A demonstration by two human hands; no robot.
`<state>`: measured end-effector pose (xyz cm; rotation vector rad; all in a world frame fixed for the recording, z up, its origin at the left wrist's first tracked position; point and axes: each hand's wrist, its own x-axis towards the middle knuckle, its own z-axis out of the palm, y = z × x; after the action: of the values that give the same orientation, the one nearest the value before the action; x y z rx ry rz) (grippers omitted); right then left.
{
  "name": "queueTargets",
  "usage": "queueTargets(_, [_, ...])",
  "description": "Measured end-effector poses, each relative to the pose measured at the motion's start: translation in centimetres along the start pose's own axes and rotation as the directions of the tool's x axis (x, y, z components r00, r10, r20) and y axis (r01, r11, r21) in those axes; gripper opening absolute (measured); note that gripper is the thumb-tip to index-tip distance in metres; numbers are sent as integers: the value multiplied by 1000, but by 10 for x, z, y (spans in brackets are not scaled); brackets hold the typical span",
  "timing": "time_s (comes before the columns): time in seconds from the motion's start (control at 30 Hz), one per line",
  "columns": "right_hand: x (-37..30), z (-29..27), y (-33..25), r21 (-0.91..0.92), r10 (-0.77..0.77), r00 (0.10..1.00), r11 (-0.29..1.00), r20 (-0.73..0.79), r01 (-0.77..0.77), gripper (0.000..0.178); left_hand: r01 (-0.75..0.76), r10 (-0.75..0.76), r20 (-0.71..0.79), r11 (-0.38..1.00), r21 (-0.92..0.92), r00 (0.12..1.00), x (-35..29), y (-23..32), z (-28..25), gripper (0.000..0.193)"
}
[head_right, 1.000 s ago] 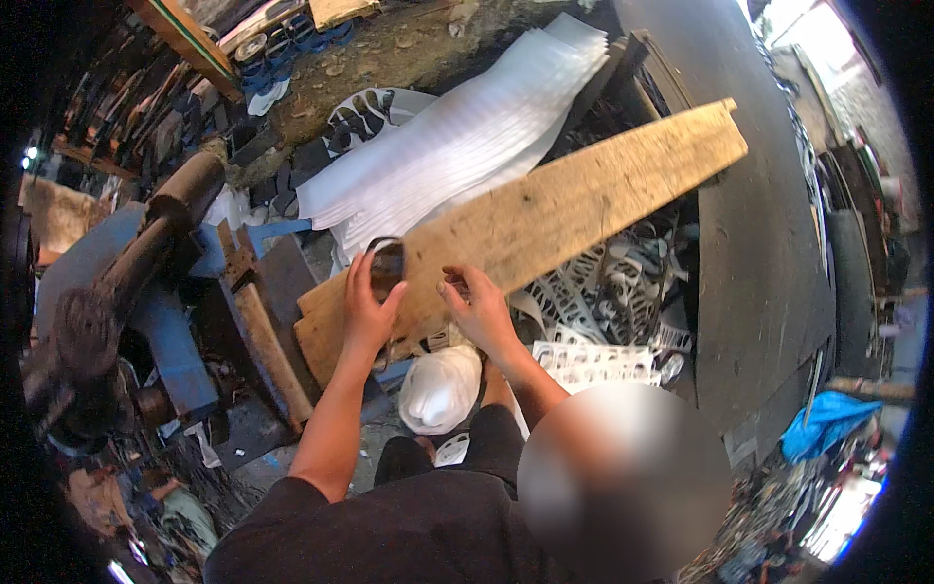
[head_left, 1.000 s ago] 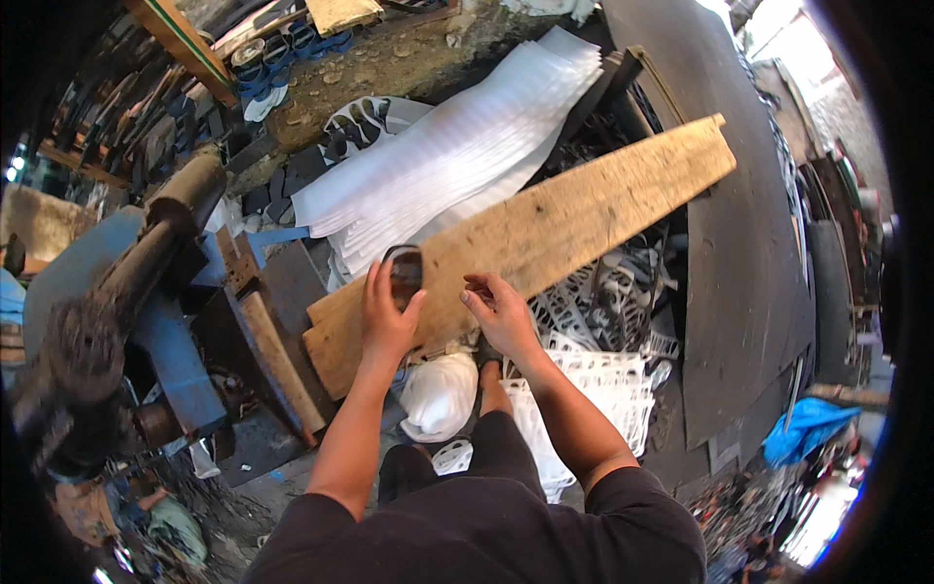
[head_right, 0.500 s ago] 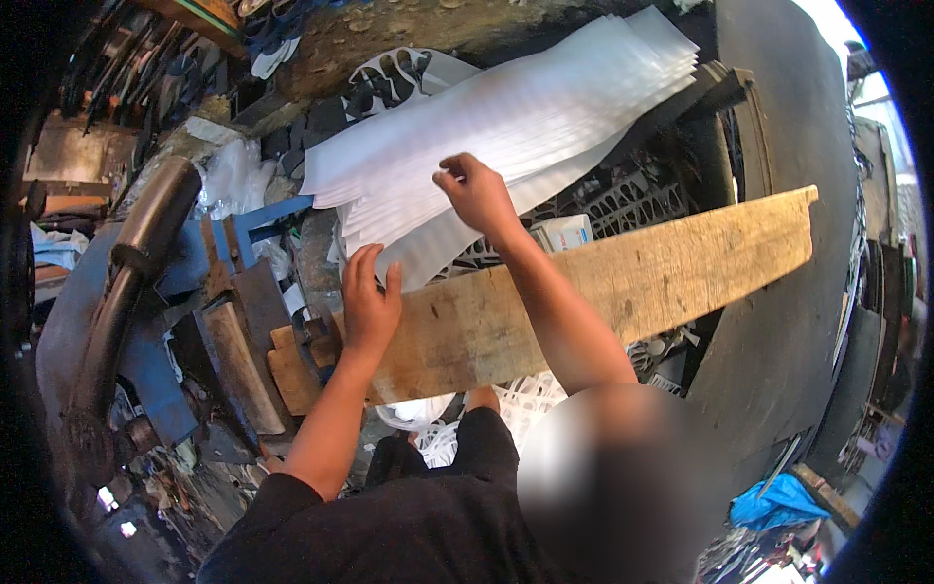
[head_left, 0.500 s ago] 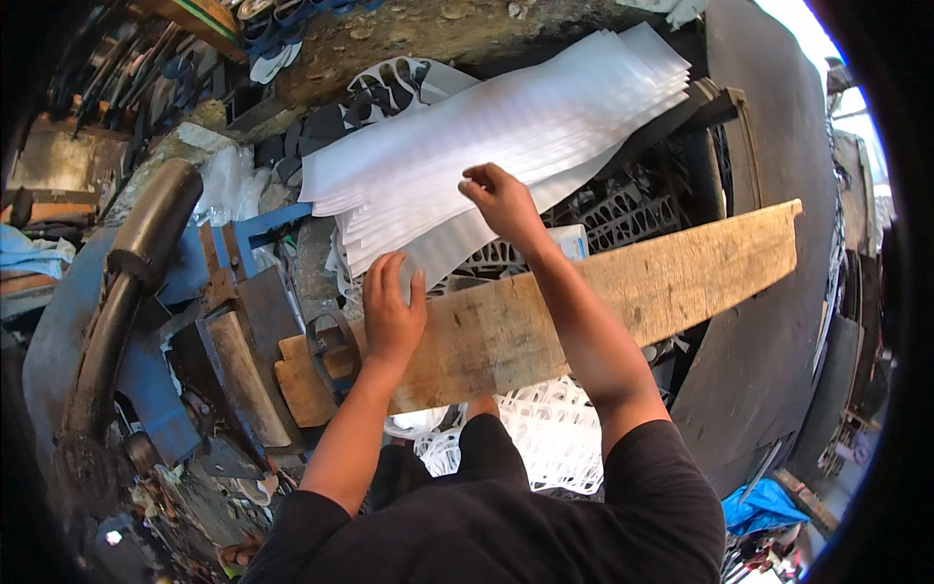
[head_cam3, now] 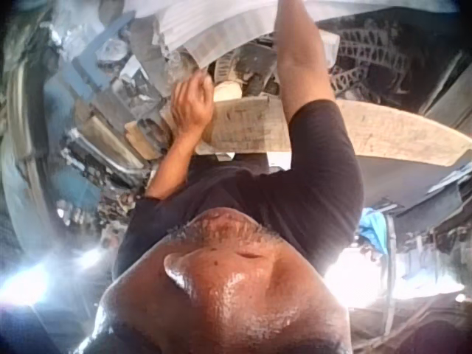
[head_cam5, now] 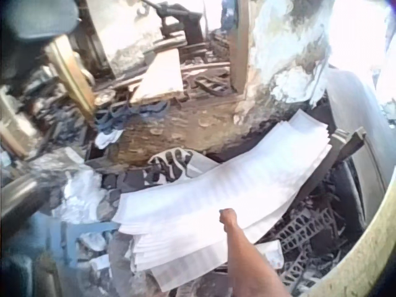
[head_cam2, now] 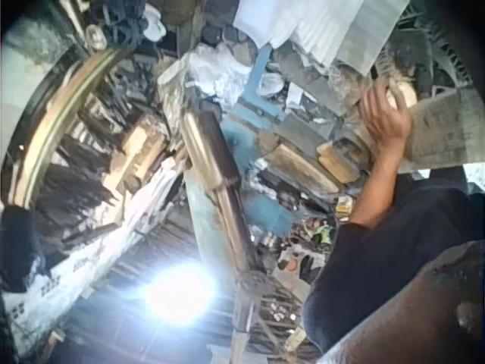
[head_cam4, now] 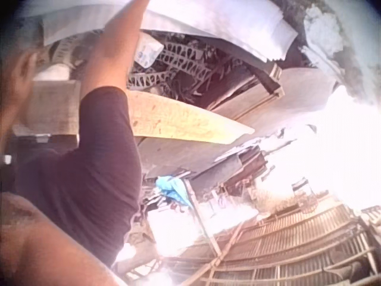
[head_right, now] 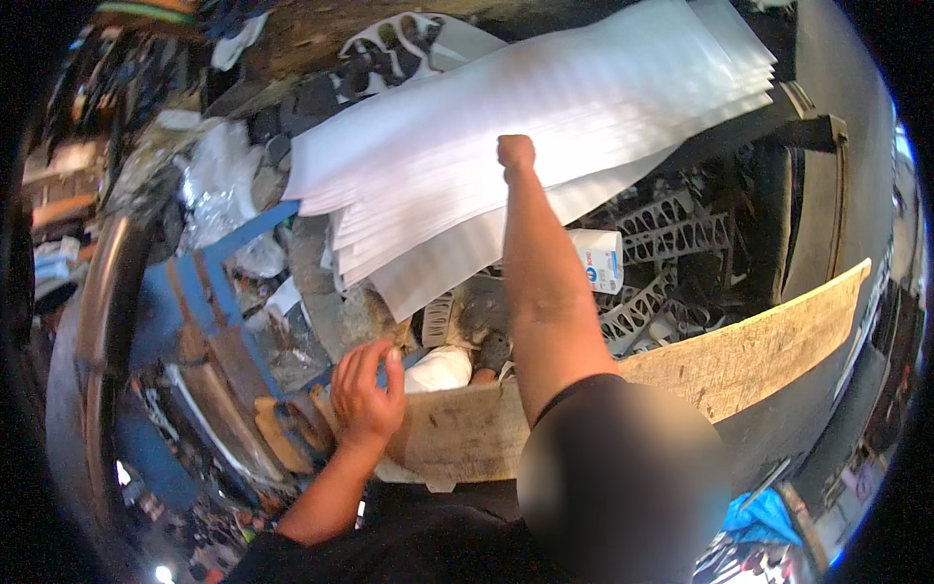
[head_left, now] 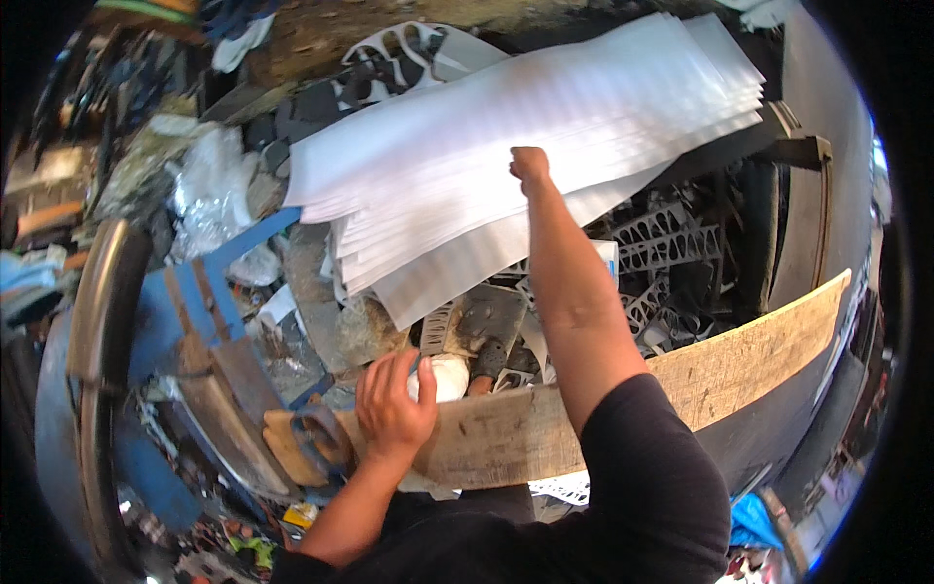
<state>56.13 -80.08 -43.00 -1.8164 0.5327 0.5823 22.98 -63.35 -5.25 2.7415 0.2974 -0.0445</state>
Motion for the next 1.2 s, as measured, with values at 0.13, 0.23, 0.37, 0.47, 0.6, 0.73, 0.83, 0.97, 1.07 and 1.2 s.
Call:
queueTargets(0.13, [35,27,27,306,154,982,945,-108,-115,9,48,-49,108,999,11,993,0,2,-1,20])
queueTargets(0.23, [46,38,16,548,315,930,820,-188,-167,13,78,-81,167,997,22,983,2,2,2,20])
queueTargets(0.37, [92,25,37,594,419,830,793,-368,-137,14,52,-58,226,998,31,972,9,-1,1,23])
queueTargets(0.47, [101,15,36,686,430,846,719,-317,-108,19,26,-36,242,999,42,970,9,-6,3,23])
queueTargets(0.6, [64,14,-29,640,198,900,760,-387,108,44,74,-77,239,997,21,968,6,-7,5,23])
queueTargets(0.73, [77,20,-44,704,281,921,710,-271,-9,71,73,-66,266,997,-17,962,11,-5,1,21])
queueTargets(0.83, [88,14,-47,679,214,969,730,-120,-77,82,81,-73,273,997,-15,959,12,-2,-1,20])
queueTargets(0.97, [105,5,-60,640,92,993,768,-72,-25,49,79,-75,245,997,-4,967,14,-3,-2,22])
queueTargets(1.07, [69,17,-103,657,69,987,752,-147,45,37,90,-88,210,996,0,974,9,-2,-1,21])
queueTargets(1.2, [17,12,-151,691,6,995,720,-100,65,36,36,-33,111,999,-26,993,2,-6,2,21])
